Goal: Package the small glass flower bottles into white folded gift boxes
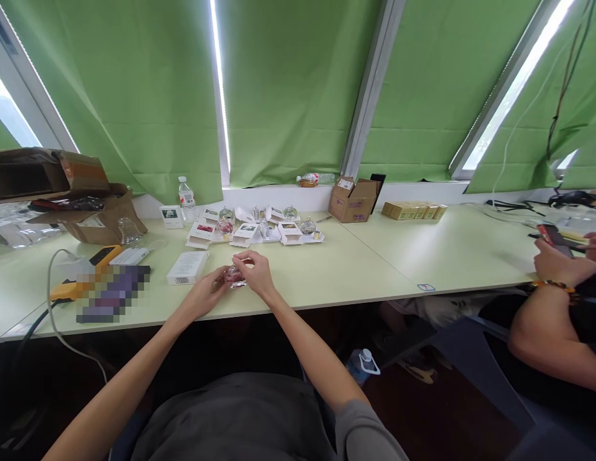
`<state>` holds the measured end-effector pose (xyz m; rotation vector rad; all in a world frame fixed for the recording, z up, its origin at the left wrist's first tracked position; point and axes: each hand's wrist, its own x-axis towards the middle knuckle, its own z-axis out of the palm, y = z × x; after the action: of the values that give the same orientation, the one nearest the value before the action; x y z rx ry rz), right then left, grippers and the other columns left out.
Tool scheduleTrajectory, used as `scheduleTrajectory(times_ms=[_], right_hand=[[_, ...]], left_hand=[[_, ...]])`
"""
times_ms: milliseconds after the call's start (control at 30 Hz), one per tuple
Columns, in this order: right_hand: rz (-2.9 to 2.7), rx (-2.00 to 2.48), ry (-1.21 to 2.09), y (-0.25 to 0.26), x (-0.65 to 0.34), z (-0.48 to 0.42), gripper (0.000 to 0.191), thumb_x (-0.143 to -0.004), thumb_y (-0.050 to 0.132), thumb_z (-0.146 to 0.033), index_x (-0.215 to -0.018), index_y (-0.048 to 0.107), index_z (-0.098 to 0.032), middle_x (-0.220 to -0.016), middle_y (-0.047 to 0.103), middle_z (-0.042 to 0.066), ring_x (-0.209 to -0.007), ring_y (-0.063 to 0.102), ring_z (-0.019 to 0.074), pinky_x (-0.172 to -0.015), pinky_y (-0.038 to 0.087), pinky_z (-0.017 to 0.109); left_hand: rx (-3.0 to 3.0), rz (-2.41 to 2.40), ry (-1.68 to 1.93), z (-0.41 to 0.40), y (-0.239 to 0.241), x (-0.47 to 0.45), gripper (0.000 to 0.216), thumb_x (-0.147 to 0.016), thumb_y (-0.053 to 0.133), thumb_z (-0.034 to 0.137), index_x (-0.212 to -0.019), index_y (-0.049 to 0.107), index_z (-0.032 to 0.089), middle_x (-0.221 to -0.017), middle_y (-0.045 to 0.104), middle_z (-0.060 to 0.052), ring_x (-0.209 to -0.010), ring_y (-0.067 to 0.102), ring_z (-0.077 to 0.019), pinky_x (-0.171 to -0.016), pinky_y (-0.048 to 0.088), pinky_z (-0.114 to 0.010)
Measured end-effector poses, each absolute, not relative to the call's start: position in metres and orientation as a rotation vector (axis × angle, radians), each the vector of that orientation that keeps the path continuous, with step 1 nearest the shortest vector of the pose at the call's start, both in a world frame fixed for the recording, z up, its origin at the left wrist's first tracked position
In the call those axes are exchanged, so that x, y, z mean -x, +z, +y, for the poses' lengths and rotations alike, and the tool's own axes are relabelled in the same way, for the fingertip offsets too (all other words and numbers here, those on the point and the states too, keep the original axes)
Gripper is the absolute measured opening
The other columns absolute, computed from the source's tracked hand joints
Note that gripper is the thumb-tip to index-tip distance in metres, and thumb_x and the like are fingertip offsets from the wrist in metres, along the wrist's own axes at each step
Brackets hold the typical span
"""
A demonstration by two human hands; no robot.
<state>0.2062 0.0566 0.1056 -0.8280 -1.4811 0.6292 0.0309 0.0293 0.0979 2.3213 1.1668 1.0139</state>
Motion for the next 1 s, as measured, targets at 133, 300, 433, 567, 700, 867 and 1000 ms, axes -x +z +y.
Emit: scheduleTrajectory(times_ms=[133,300,433,567,700,867,1000], right_hand=[[-1.394,0.87,0.898,0.1069,-0.2086,0.0593,0.026,-0.073,0.072,-0.041,-0.086,0.071,-0.019,-0.086,0.072,0.005,-0.072,0.067,0.018,-0.06,0.056,0.029],[-1.37,0.871,0.944,0.1091,-0.2087,0.0569,0.027,-0.072,0.073,-0.04,-0.087,0.074,-0.019,-0.089,0.073,0.006,-0.075,0.068,0.0192,-0.06,0.055,0.028],[-1.351,0.874,0.967,0.1111,-0.2085,0.0543,0.027,-0.072,0.073,-0.042,-0.085,0.075,-0.018,-0.092,0.075,0.008,-0.077,0.069,0.0204,-0.063,0.056,0.03],[-1.345,0.861,0.988,0.1112,-0.2095,0.0548,0.027,-0.072,0.073,-0.042,-0.084,0.075,-0.018,-0.088,0.075,0.007,-0.077,0.069,0.0211,-0.064,0.056,0.031],[-1.357,0.858,0.992,0.1099,-0.2104,0.0561,0.027,-0.073,0.072,-0.042,-0.087,0.075,-0.019,-0.087,0.075,0.007,-0.077,0.07,0.0211,-0.064,0.056,0.031],[-1.358,0.86,1.017,0.1083,-0.2109,0.0569,0.027,-0.072,0.073,-0.04,-0.089,0.075,-0.019,-0.089,0.075,0.007,-0.079,0.07,0.0209,-0.065,0.056,0.031],[-1.339,0.849,1.046,0.1071,-0.2105,0.0568,0.027,-0.073,0.073,-0.04,-0.09,0.074,-0.019,-0.091,0.075,0.008,-0.081,0.07,0.0211,-0.066,0.056,0.03]], left_hand=[[-2.336,1.174,0.997,0.029,0.0988,-0.031,0.035,-0.094,0.045,0.034,-0.126,0.051,0.023,-0.108,0.069,-0.008,-0.096,0.066,-0.0253,-0.079,0.05,-0.035],[-2.353,1.179,0.989,0.0297,0.0975,-0.031,0.035,-0.094,0.045,0.035,-0.126,0.051,0.023,-0.106,0.07,-0.007,-0.094,0.066,-0.0256,-0.078,0.05,-0.035],[-2.354,1.207,1.006,0.0309,0.0949,-0.0305,0.039,-0.093,0.046,0.035,-0.13,0.05,0.023,-0.11,0.069,-0.008,-0.097,0.066,-0.0267,-0.08,0.05,-0.036],[-2.358,1.228,1.005,0.0323,0.0926,-0.0299,0.039,-0.093,0.047,0.035,-0.13,0.05,0.023,-0.113,0.069,-0.009,-0.099,0.066,-0.0272,-0.08,0.051,-0.036],[-2.368,1.227,0.994,0.0323,0.0927,-0.0299,0.039,-0.094,0.046,0.035,-0.131,0.049,0.024,-0.114,0.068,-0.008,-0.1,0.066,-0.027,-0.081,0.05,-0.036],[-2.375,1.21,0.976,0.0309,0.0953,-0.0302,0.038,-0.094,0.045,0.034,-0.13,0.048,0.024,-0.11,0.069,-0.007,-0.096,0.066,-0.0263,-0.079,0.05,-0.035],[-2.368,1.205,0.976,0.0297,0.0972,-0.0306,0.036,-0.094,0.046,0.034,-0.128,0.049,0.024,-0.107,0.07,-0.006,-0.094,0.066,-0.0262,-0.079,0.049,-0.035]])
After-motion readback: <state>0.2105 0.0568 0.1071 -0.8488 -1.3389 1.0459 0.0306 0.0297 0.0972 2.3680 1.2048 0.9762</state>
